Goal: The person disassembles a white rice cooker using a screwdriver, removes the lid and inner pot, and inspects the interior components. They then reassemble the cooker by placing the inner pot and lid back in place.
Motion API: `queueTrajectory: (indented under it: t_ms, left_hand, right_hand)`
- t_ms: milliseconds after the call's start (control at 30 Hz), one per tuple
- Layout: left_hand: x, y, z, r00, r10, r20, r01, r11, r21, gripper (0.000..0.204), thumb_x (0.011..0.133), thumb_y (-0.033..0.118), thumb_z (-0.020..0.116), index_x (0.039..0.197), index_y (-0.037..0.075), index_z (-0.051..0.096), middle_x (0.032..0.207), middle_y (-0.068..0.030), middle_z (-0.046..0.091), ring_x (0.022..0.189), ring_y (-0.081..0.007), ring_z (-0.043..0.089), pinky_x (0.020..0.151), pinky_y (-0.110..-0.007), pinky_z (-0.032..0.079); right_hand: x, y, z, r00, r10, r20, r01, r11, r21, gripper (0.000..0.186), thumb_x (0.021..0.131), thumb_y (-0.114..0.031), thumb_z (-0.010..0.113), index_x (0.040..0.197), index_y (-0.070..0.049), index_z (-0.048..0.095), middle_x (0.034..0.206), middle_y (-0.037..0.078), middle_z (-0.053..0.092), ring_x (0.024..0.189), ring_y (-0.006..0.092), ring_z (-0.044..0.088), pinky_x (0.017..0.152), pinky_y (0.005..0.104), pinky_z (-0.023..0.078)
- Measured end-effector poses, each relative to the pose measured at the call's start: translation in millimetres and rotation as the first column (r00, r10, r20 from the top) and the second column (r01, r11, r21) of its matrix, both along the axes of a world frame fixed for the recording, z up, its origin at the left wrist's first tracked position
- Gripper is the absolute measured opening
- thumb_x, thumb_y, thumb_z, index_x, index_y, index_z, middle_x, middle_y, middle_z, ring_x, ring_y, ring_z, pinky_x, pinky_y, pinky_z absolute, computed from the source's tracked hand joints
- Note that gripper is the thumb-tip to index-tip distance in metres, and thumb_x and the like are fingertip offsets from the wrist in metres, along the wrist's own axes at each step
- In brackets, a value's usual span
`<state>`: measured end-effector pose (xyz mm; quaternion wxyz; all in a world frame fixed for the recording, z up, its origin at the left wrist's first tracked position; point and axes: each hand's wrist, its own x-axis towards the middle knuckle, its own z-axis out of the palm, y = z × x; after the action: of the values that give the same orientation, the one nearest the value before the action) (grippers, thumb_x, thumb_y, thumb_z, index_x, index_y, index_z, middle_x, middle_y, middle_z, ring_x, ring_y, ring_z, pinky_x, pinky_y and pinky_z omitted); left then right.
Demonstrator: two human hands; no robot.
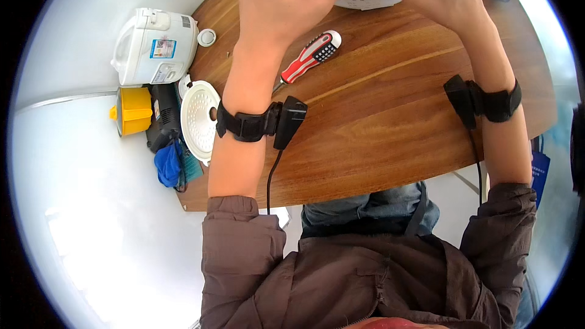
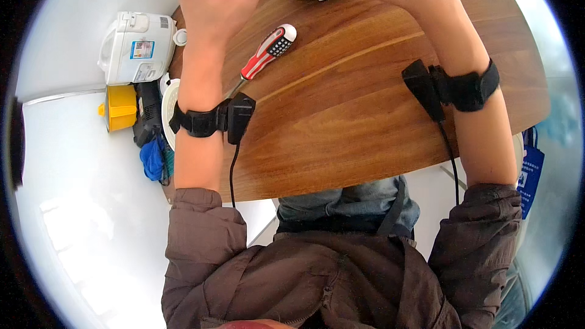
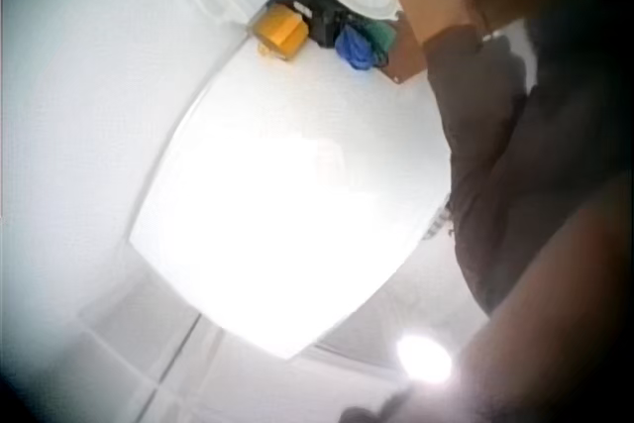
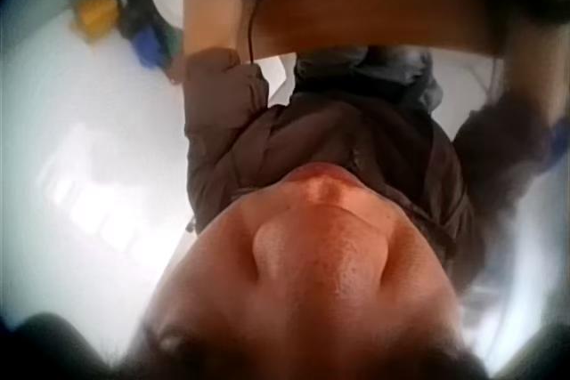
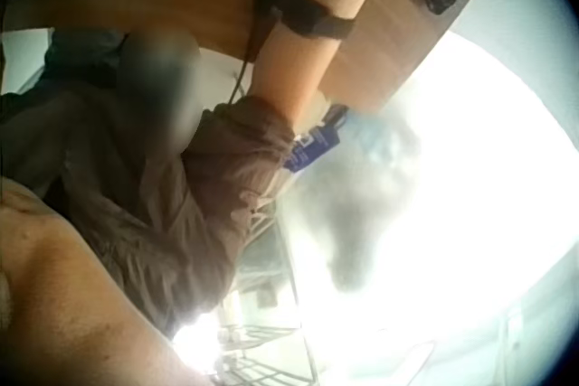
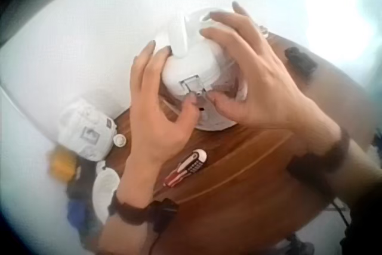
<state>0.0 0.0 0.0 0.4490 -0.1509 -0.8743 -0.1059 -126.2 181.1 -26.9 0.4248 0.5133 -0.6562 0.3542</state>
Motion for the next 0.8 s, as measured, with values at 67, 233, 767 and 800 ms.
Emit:
queueTrajectory:
  t_ms: [67,233,767,800]
  left_hand:
    - [-2,-2,7,1.0,-0.01,0.015,0.01,0.999,-0.048,0.069,0.078,0.007,0.069,0.143,-0.001,0.048,0.146,-0.0276,0.045,0.133,-0.0452,0.045,0.113,-0.05,0.039]
    - [-2,0,9,1.0,-0.003,-0.025,0.001,0.997,-0.081,0.067,0.076,0.005,0.069,0.139,-0.003,0.049,0.139,-0.0271,0.048,0.129,-0.0451,0.048,0.111,-0.049,0.041]
    - [-2,1,19,1.0,0.012,-0.02,-0.014,0.996,-0.089,0.067,0.071,0.002,0.072,0.134,-0.003,0.051,0.132,-0.0255,0.053,0.123,-0.0461,0.051,0.112,-0.052,0.038]
    - [-2,0,18,1.0,0.015,-0.017,-0.017,0.996,-0.083,0.067,0.071,0.002,0.072,0.134,-0.003,0.051,0.132,-0.0255,0.053,0.123,-0.0461,0.051,0.112,-0.052,0.038]
  right_hand:
    - [-6,-10,-2,0.995,-0.057,-0.082,0.053,0.997,-0.055,0.072,0.072,-0.016,0.079,0.138,-0.007,0.051,0.144,0.018,0.048,0.146,0.0463,0.035,0.114,0.0553,0.04]
    - [-1,-20,6,0.988,-0.075,-0.136,0.066,0.995,-0.071,0.065,0.07,-0.015,0.08,0.13,-0.005,0.055,0.13,0.017,0.053,0.132,0.0418,0.048,0.105,0.051,0.046]
    - [23,-17,27,0.997,-0.032,-0.067,0.028,0.997,-0.067,0.058,0.063,-0.011,0.076,0.118,-0.003,0.059,0.119,0.016,0.058,0.119,0.0388,0.056,0.098,0.0489,0.049]
    - [22,-18,26,0.998,-0.019,-0.062,0.014,0.997,-0.075,0.058,0.063,-0.011,0.075,0.118,-0.003,0.059,0.118,0.016,0.058,0.119,0.0388,0.056,0.098,0.049,0.049]
